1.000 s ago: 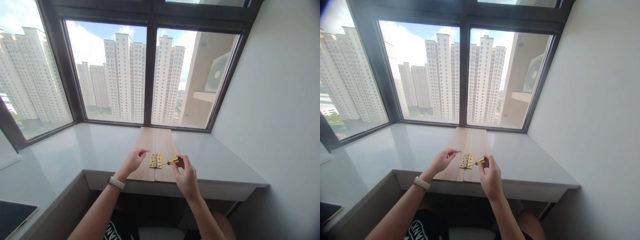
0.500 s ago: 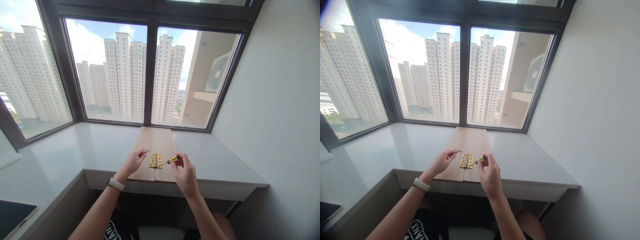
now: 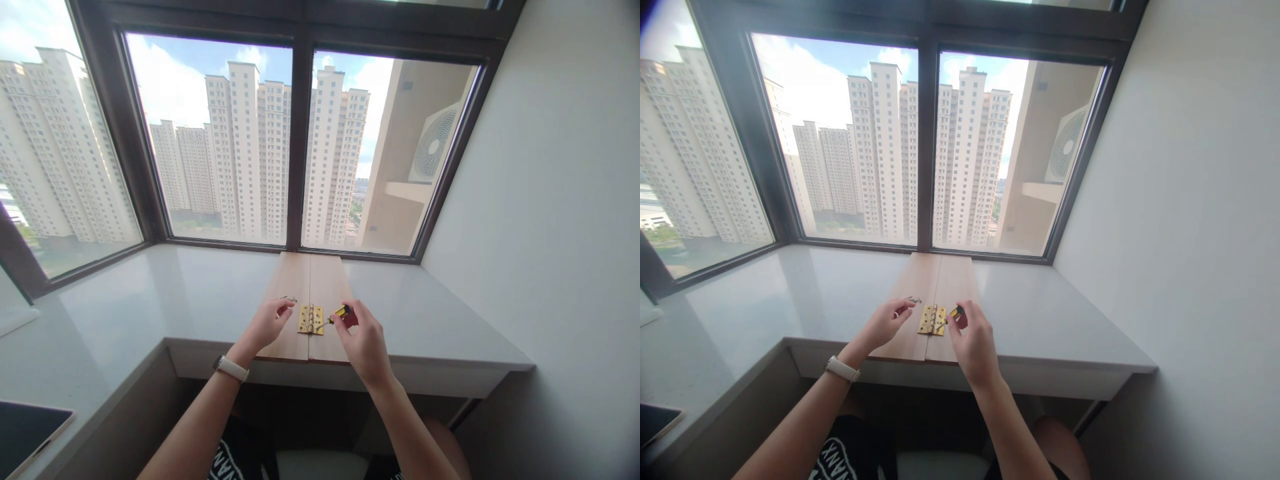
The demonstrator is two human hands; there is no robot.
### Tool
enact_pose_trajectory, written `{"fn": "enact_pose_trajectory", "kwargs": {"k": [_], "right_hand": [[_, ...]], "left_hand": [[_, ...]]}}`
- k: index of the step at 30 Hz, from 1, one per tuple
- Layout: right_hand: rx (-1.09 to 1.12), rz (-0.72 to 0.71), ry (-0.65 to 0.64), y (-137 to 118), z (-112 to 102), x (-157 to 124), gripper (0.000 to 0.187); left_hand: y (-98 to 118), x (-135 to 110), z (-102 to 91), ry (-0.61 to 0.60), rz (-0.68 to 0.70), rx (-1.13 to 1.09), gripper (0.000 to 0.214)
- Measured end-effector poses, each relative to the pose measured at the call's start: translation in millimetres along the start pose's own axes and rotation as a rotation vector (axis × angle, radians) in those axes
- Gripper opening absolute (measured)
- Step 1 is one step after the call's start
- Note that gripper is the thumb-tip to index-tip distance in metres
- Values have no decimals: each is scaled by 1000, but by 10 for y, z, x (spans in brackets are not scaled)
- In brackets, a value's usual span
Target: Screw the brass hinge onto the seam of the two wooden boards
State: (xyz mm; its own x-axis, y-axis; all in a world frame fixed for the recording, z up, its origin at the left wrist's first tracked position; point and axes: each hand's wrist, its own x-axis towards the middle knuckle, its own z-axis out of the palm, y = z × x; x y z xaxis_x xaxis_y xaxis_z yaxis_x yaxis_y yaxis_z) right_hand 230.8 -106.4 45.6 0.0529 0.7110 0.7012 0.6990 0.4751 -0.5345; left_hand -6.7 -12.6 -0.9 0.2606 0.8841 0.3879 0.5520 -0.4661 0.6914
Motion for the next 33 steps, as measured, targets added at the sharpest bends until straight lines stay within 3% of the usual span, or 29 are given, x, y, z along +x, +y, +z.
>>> {"fn": "enact_pose_trajectory", "kwargs": {"k": [14, 20, 24, 28, 30, 33], "right_hand": [[-132, -107, -219, -222, 293, 518, 9], [-107, -121, -340, -240, 255, 635, 7], [-21, -128, -463, -220, 175, 699, 18], [-1, -106, -588, -181, 99, 754, 26], [-21, -103, -587, -167, 73, 765, 26], [-90, -115, -478, -178, 37, 768, 27]], "left_hand": [[197, 48, 95, -37, 32, -78, 35], [411, 60, 88, -109, 85, -264, 38], [545, 83, 167, -133, 155, -488, 42], [539, 125, 290, -112, 165, -623, 42], [506, 139, 341, -63, 149, -640, 45], [489, 140, 378, -4, 166, -616, 44]]}}
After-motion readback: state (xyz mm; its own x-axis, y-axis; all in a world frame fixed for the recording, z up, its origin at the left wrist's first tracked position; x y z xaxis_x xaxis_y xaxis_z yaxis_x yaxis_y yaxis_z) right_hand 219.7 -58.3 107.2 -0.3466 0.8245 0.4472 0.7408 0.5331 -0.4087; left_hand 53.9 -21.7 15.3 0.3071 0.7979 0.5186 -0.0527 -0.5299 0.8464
